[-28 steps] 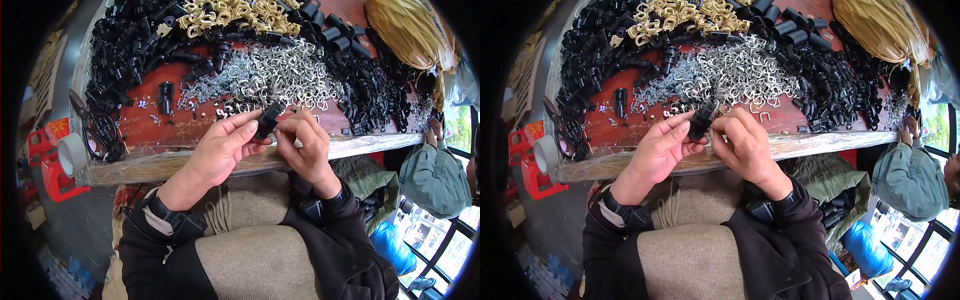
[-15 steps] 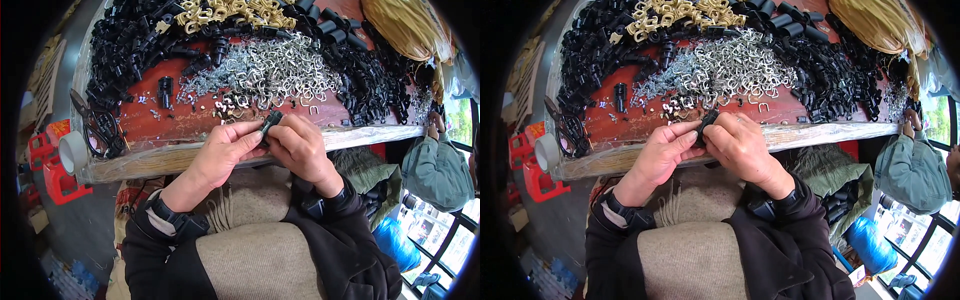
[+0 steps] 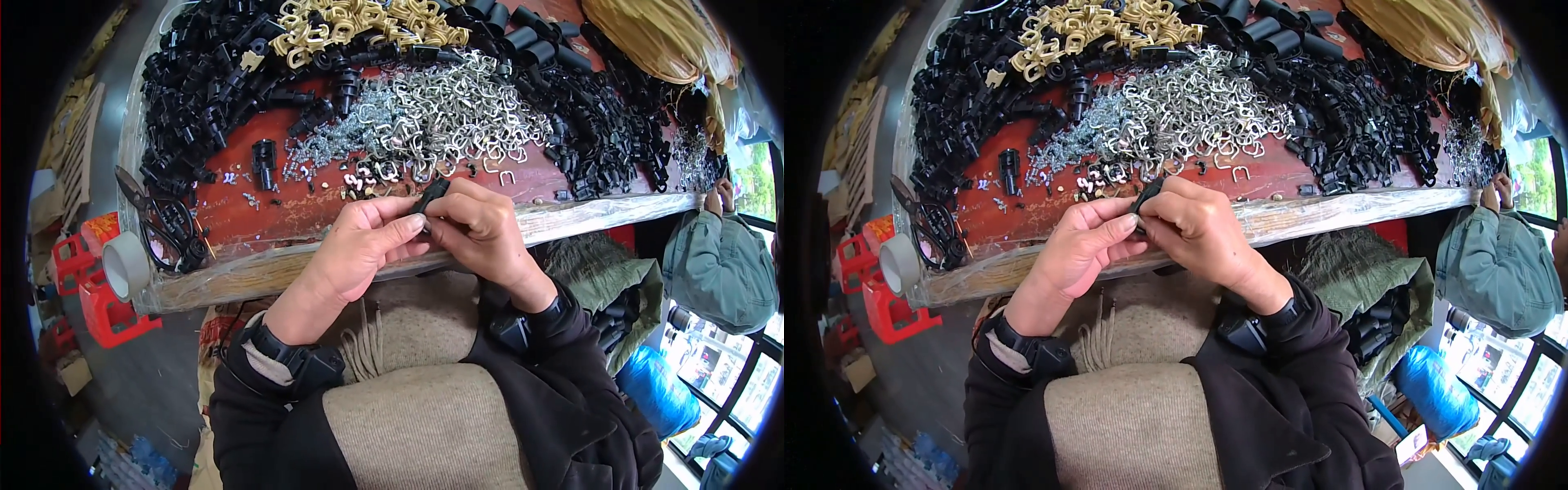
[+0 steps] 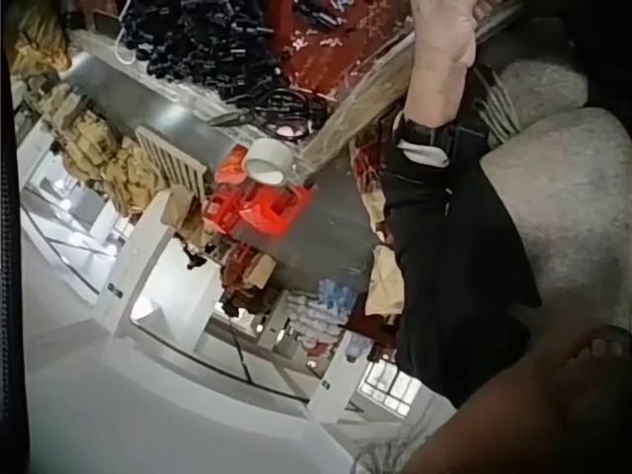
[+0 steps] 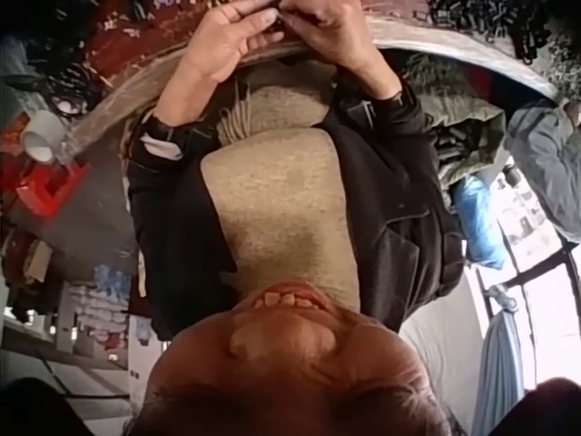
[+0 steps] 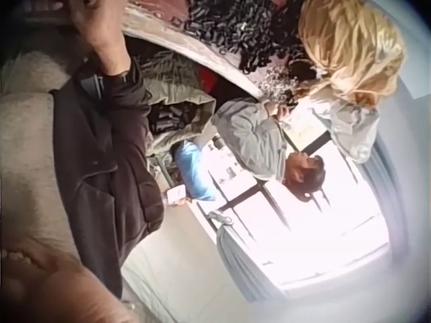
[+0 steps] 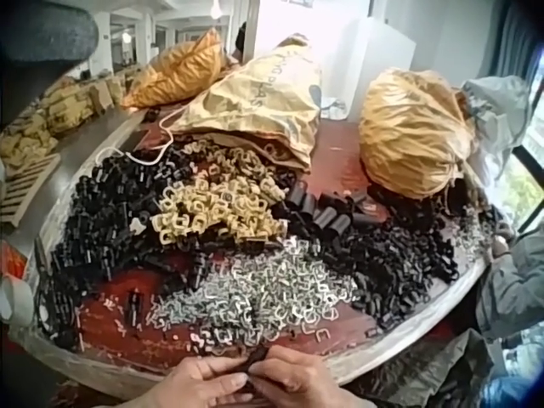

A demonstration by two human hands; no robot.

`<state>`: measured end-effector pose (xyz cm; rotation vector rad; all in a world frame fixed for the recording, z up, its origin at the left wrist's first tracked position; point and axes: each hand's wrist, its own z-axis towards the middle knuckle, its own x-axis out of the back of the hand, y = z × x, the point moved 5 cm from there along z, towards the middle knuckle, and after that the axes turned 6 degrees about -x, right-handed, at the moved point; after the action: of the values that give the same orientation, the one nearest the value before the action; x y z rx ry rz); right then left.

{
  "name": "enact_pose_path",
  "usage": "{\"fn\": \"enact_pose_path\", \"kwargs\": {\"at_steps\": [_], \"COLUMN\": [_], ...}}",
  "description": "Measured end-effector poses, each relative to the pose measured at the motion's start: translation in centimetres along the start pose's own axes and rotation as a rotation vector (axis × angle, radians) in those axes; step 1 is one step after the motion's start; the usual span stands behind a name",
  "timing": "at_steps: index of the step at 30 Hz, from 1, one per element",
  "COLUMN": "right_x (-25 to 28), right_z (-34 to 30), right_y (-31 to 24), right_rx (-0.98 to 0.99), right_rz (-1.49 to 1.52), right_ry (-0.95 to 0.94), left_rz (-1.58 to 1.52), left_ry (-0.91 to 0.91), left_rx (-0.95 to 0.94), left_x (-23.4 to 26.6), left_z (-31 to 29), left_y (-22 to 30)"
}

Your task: The person assembles components by hand by picking up a black plastic part and inserting a metal clip and a tan plastic piece into it. They then slide a larger black plastic housing over the assembly and set the finished unit down before repeating the process.

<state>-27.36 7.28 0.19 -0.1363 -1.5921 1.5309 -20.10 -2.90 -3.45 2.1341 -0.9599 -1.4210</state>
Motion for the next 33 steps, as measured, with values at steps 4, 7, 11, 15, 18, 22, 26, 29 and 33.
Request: {"fn": "enact_pose_path", "kwargs": {"at_steps": [4, 7, 11, 15, 18, 22, 26, 29, 33], "right_x": [0.9, 1.8, 2.2, 1.5, 0.7, 0.4, 0.9, 1.1, 1.2], "right_z": [0.1, 0.0, -0.1, 0.1, 0.0, 0.1, 0.5, 0.6, 0.5], "right_y": [0.2, -0.1, -0.6, -1.0, -0.5, -0.2, -0.4, -0.2, -0.1], "right_rx": [0.106, 0.207, 0.271, 0.299, 0.206, 0.197, 0.228, 0.216, 0.24], "right_rz": [0.014, 0.035, -0.035, -0.046, -0.08, -0.086, -0.094, -0.085, -0.068], "right_ry": [0.008, 0.023, 0.034, -0.006, -0.077, -0.109, -0.147, -0.148, -0.142], "left_rz": [-0.064, -0.104, -0.136, -0.152, -0.169, -0.164, -0.177, -0.159, -0.176], "left_ry": [0.006, 0.004, -0.022, -0.04, -0.034, -0.036, -0.055, -0.066, -0.055], "left_rx": [-0.005, 0.004, 0.028, 0.035, 0.015, 0.021, 0.015, 0.004, 0.001], "left_x": [0.3, 0.4, 0.1, 0.5, 0.8, 0.7, 0.6, 0.5, 0.3], "left_z": [0.1, 0.1, 0.1, 0.3, 0.4, 0.4, 0.3, 0.3, 0.4], "left_y": [0.3, 0.4, 0.6, 0.4, 0.1, 0.1, 0.3, 0.4, 0.6]}}
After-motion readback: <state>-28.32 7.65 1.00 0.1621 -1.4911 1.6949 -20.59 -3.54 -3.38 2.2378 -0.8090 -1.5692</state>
